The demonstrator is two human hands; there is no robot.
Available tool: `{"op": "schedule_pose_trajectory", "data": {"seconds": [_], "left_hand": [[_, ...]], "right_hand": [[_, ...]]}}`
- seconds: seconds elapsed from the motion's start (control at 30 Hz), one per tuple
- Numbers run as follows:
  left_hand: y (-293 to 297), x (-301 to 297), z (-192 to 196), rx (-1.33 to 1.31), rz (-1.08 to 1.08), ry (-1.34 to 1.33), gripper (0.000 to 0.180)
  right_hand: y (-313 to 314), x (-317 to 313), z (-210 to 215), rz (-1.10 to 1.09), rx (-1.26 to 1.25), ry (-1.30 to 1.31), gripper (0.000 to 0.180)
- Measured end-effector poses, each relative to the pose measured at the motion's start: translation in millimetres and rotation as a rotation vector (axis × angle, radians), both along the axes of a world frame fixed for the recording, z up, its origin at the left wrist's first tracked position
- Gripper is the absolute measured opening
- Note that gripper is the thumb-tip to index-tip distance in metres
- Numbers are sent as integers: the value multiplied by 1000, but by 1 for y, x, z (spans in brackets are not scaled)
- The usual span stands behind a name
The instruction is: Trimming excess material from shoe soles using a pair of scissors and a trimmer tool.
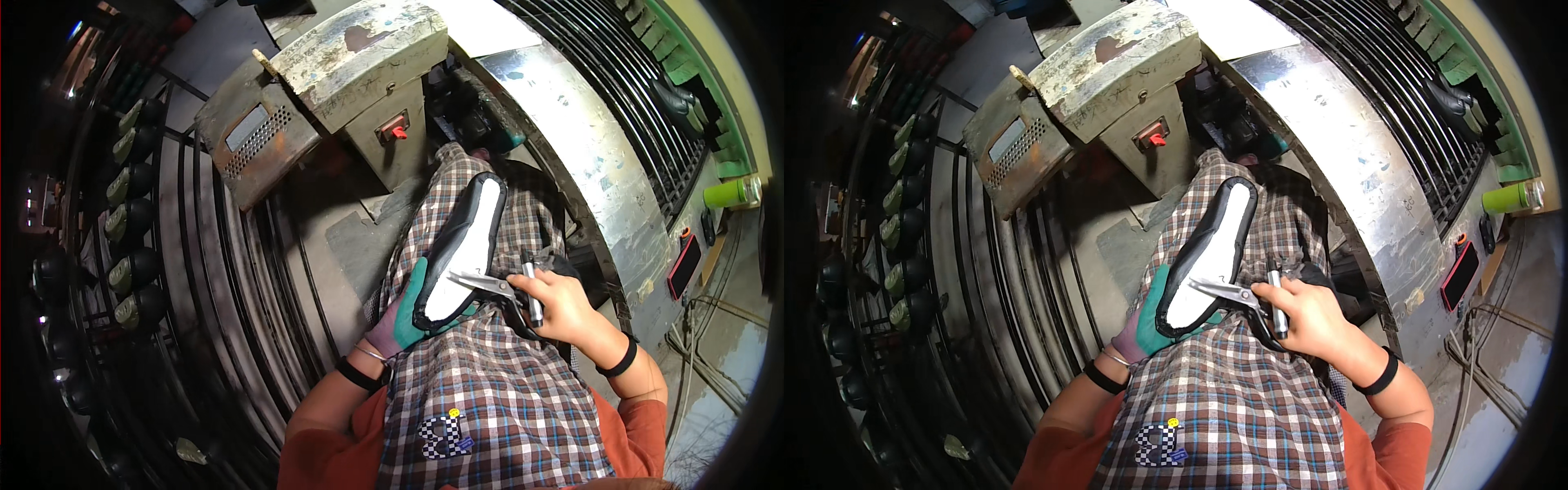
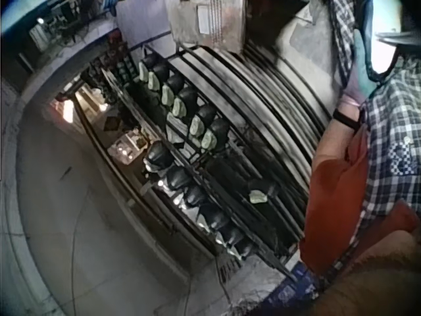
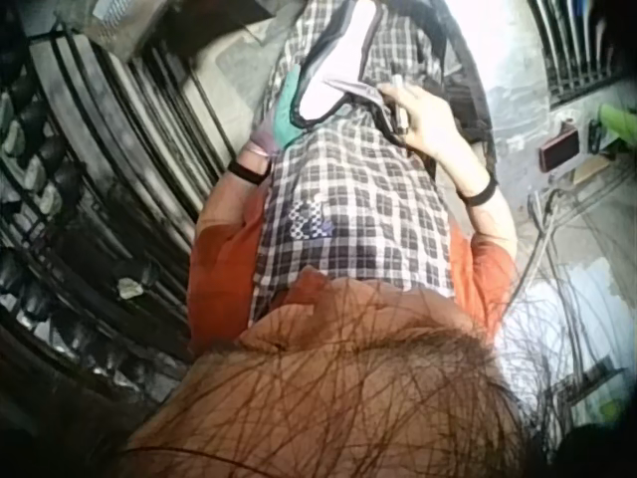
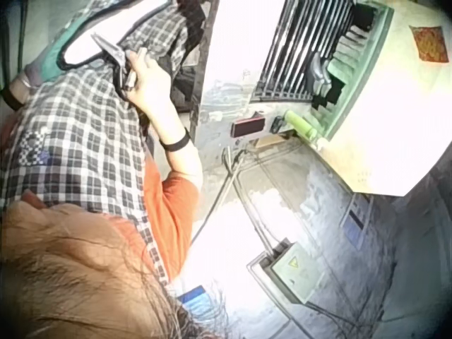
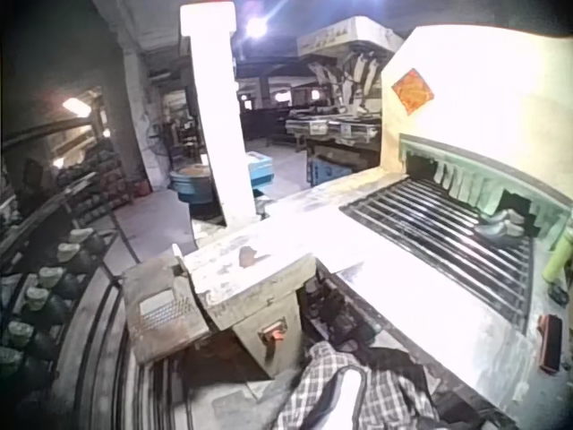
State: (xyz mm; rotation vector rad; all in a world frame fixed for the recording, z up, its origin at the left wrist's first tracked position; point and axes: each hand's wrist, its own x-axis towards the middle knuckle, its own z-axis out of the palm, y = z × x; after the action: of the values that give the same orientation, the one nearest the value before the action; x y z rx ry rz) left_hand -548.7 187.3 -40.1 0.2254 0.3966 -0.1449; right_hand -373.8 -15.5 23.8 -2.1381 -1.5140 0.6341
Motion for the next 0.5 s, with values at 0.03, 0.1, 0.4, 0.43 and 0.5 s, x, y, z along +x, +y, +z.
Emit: {"op": "schedule_pose_trajectory", "data": {"seconds": [0.03,0.1,0.4,0.43,0.5], "left_hand": [[1,0,-3,-50,-7,-5,66],[1,1,-7,-92,0,2,67],[-9,-18,-44,476,-50,199,65],[-5,-14,-29,475,-53,200,65],[8,-6,3,64,-144,137,66]], "right_hand": [[0,-2,7,44,-78,-161,56],[-1,-2,12,119,-73,-261,61],[3,-4,37,355,-118,-610,58],[4,-2,33,373,-130,-612,58],[11,4,32,375,-175,-481,57]]}}
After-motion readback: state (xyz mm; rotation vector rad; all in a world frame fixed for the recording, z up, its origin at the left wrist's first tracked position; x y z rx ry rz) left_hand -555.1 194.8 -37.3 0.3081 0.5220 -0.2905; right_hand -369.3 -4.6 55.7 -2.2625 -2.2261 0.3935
